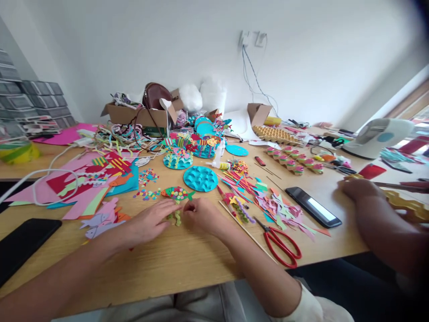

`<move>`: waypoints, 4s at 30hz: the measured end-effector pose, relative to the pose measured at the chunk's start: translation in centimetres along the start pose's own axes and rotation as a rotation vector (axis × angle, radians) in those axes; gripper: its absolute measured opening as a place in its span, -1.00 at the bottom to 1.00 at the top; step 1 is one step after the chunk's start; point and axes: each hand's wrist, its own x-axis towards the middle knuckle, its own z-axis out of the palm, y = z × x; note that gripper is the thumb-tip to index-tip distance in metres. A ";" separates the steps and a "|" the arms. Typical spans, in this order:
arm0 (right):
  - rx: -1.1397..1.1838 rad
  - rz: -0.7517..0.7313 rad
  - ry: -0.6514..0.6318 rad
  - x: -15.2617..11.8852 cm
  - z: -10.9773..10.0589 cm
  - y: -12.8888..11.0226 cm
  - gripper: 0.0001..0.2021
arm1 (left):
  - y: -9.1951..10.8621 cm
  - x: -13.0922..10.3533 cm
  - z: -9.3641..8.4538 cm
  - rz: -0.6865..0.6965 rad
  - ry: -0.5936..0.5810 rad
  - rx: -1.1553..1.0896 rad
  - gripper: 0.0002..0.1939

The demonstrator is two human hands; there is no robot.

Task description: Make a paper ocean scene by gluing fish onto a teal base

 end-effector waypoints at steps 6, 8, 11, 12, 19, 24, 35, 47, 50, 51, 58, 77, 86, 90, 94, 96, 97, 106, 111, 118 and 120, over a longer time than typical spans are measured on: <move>-0.436 0.239 0.232 -4.7 -4.6 2.2 -0.82 | -0.5 0.3 0.5 -0.008 -0.009 0.042 -0.54; -0.536 0.346 0.281 -5.9 -5.9 3.9 -0.80 | -0.8 0.4 0.8 -0.001 0.005 0.069 -0.55; -0.623 0.451 0.273 -6.8 -6.8 6.3 -0.78 | -1.4 0.6 1.4 0.025 0.047 0.108 -0.54; -0.635 0.471 0.263 -6.9 -6.8 6.8 -0.76 | -1.5 0.7 1.5 0.034 0.058 0.124 -0.53; -0.649 0.511 0.170 -6.5 -5.9 7.2 -0.69 | -1.2 0.7 1.9 0.053 0.095 0.244 -0.60; -0.640 0.540 0.160 -6.3 -5.7 7.4 -0.71 | -2.0 0.2 2.7 0.064 0.148 0.241 -0.64; -0.672 0.540 0.200 -6.3 -6.0 7.9 -0.69 | 3.0 -1.0 0.7 0.200 0.246 0.215 -0.73; 0.005 0.121 0.539 -6.0 -6.1 4.9 -0.78 | 5.9 1.1 0.9 -0.107 0.130 -0.828 -0.87; 0.430 0.027 0.385 -5.1 -5.2 3.4 -0.74 | 6.5 2.3 1.6 -0.177 0.069 -1.155 -0.77; 0.544 0.010 0.334 -4.9 -5.0 2.7 -0.73 | 6.7 2.6 1.7 -0.187 0.055 -1.237 -0.71; 0.852 -0.050 0.215 -3.1 -4.2 -0.7 -0.70 | 7.6 2.6 1.6 -0.263 0.062 -1.529 -0.59; 0.862 -0.002 0.197 -0.7 -3.9 1.0 -0.78 | 6.7 4.1 3.2 -0.197 0.304 -1.156 -0.63; 0.932 -0.219 0.537 -1.7 -5.7 0.6 -0.86 | 7.1 4.6 4.8 -0.346 0.150 -1.239 -0.43; 0.903 -0.281 0.614 -2.1 -6.4 0.2 -0.91 | 8.0 4.7 4.3 -0.357 0.138 -1.332 -0.40; 0.879 -0.214 0.536 -1.9 -6.1 0.6 -0.87 | 8.0 5.0 3.9 -0.295 0.084 -1.198 -0.39; 0.871 -0.183 0.508 -1.9 -5.8 0.9 -0.85 | 7.6 5.3 3.8 -0.247 0.091 -0.946 -0.43; 0.871 -0.169 0.497 -1.8 -5.7 1.1 -0.84 | 7.4 5.4 3.8 -0.213 0.107 -0.833 -0.45; 0.851 -0.141 0.422 -1.9 -5.2 1.1 -0.82 | 7.6 5.0 2.3 -0.290 0.247 -1.287 -0.88; 0.799 -0.179 0.403 -1.9 -4.2 0.6 -0.85 | 7.5 4.4 2.0 -0.303 0.278 -1.614 -0.72; 0.726 -0.155 0.391 -1.8 -3.2 -0.2 -0.88 | 7.2 4.2 2.5 -0.351 0.275 -1.694 -0.76; 0.683 -0.129 0.391 -1.7 -2.8 -0.2 -0.89 | 7.1 4.3 2.6 -0.358 0.277 -1.678 -0.77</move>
